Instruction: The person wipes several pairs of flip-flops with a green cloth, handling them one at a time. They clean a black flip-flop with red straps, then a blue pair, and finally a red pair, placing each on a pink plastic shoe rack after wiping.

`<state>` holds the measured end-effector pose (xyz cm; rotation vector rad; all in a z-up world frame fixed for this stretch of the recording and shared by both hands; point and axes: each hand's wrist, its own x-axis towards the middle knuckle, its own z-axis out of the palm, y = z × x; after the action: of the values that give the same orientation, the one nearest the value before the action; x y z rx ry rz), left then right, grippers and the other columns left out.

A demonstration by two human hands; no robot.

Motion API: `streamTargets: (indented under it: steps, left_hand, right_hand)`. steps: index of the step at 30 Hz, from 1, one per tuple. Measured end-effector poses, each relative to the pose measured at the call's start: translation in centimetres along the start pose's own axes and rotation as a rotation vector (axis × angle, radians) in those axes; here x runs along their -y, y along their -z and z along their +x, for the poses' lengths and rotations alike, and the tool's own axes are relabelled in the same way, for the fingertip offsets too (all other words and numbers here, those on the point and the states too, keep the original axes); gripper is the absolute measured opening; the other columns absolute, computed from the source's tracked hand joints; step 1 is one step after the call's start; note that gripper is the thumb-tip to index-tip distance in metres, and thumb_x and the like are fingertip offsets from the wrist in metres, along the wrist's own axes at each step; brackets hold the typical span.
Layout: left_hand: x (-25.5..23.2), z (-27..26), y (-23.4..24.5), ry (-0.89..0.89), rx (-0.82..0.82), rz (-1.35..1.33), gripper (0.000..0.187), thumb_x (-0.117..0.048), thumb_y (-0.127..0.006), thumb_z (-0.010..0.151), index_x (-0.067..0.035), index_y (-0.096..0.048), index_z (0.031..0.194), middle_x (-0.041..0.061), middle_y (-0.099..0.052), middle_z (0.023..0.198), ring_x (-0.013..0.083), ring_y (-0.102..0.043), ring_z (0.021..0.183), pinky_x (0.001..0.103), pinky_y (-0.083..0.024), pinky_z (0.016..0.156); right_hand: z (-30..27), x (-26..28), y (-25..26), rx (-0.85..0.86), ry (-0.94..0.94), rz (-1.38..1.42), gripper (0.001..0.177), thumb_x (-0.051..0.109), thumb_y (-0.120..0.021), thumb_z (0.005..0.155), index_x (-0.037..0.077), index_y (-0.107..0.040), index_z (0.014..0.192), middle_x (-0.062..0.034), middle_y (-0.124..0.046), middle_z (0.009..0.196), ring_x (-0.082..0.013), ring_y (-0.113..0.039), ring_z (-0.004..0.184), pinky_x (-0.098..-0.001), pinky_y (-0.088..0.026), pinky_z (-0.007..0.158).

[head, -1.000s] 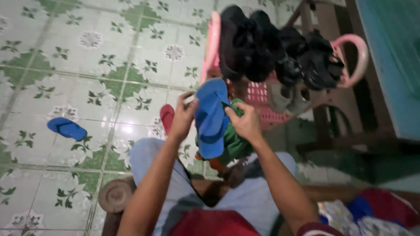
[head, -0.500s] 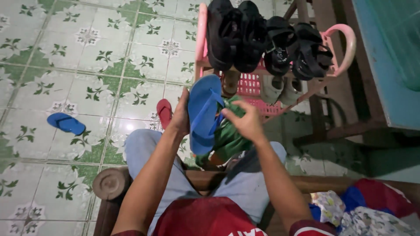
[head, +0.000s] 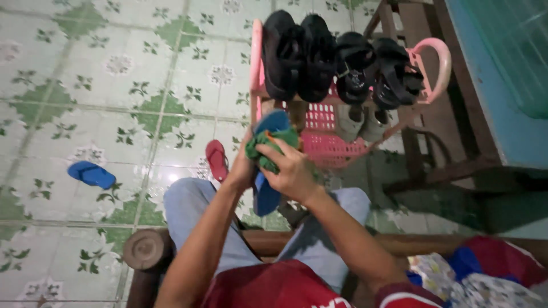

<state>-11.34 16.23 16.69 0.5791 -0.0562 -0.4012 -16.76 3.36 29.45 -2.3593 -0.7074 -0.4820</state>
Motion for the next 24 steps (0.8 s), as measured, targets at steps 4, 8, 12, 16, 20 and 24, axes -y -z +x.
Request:
streamTargets:
  steps: [4,8,12,16,20,24]
  left_hand:
    - [1.5,-0.3,-0.1,-0.063,-0.052,0.102,0.063,-0.052,-0.031,0.107,-0.007,-0.05,0.146,0.011,-0.06,0.141,0.0202,-0.059,0.128,0.033,-0.046,0.111]
    - [2.5,-0.2,-0.2,0.094,-0.206,0.187,0.067,-0.052,-0.031,0.109,0.0,-0.051,0.147,0.019,-0.059,0.135,0.0267,-0.056,0.121,0.04,-0.044,0.106]
    - [3.1,-0.5,-0.3,-0.187,-0.087,0.507,0.065,-0.046,-0.031,0.111,0.004,-0.043,0.151,0.011,-0.048,0.154,0.0166,-0.043,0.143,0.03,-0.029,0.121]
    - [3.4,-0.5,0.3,-0.162,-0.041,0.475,0.065,-0.047,-0.029,0.11,0.003,-0.048,0.148,0.012,-0.056,0.145,0.0183,-0.052,0.132,0.032,-0.037,0.117]
    - [3.9,0.3,1.6,-0.032,-0.152,0.25,0.069,-0.054,-0.029,0.112,0.002,-0.055,0.143,0.016,-0.061,0.128,0.0226,-0.057,0.116,0.036,-0.044,0.107]
    - [4.1,0.6,2.7,-0.053,-0.045,0.145,0.07,-0.057,-0.028,0.113,0.002,-0.056,0.138,0.015,-0.062,0.128,0.0231,-0.058,0.116,0.037,-0.044,0.107]
  right_hand:
    - [-0.1,-0.7,-0.2,-0.099,-0.145,-0.006,0.042,0.015,-0.076,0.082,0.012,-0.069,0.124,-0.0218,-0.068,0.122,-0.0423,-0.071,0.099,-0.046,-0.059,0.083]
    - [1.1,-2.4,-0.3,-0.258,-0.241,-0.091,0.038,0.016,-0.076,0.084,0.009,-0.067,0.121,-0.0209,-0.071,0.112,-0.0421,-0.071,0.096,-0.0469,-0.058,0.083]
    - [3.1,-4.7,1.1,-0.267,-0.376,-0.118,0.028,0.02,-0.076,0.088,0.01,-0.071,0.114,-0.019,-0.074,0.102,-0.0389,-0.072,0.094,-0.046,-0.057,0.082]
    - [3.3,-4.1,1.7,-0.189,-0.412,-0.041,0.026,0.023,-0.076,0.089,0.011,-0.072,0.111,-0.0164,-0.076,0.099,-0.036,-0.074,0.092,-0.0445,-0.057,0.081]
    - [1.0,-1.4,1.5,-0.05,-0.09,0.106,0.027,0.018,-0.074,0.087,0.01,-0.07,0.112,-0.016,-0.074,0.109,-0.0375,-0.073,0.099,-0.0433,-0.057,0.086]
    - [0.2,-0.4,2.0,0.154,-0.073,0.096,0.032,0.017,-0.076,0.081,0.011,-0.071,0.112,-0.0158,-0.073,0.104,-0.0372,-0.072,0.092,-0.0436,-0.057,0.081]
